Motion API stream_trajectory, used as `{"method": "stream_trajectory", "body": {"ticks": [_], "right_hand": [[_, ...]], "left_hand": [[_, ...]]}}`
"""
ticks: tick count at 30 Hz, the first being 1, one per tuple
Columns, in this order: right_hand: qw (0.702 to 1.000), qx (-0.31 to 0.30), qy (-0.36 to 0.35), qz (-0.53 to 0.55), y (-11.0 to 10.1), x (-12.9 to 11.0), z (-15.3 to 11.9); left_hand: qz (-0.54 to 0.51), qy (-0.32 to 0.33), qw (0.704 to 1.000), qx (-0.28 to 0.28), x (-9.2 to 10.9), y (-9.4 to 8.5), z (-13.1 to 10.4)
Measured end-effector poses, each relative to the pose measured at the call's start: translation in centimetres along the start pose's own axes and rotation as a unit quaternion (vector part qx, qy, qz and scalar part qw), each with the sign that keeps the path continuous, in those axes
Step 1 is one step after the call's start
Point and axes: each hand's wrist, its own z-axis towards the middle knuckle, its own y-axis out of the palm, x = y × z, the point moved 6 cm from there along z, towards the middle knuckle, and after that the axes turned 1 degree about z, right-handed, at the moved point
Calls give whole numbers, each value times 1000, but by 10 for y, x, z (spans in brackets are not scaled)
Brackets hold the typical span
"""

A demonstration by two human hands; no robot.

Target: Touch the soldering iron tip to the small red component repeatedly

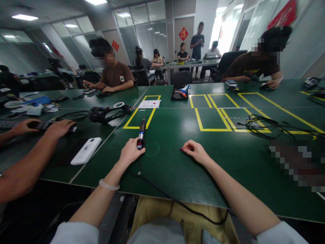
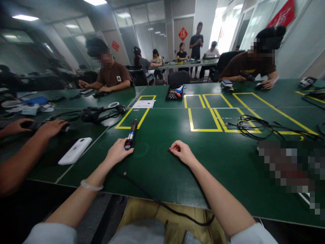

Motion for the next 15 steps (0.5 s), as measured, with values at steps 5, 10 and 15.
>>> {"method": "stream_trajectory", "body": {"ticks": [5, 10, 15], "right_hand": [[1000, 4, -1, -5, -1, 3, 0], [1000, 22, -11, -6, -5, 1, 0], [999, 38, -33, -20, -8, -5, -1]], "left_hand": [[-45, 67, 997, 13, 81, 14, -8], [-82, 139, 987, 17, 148, 27, -15], [-110, 186, 976, 13, 182, 33, -22]]}}
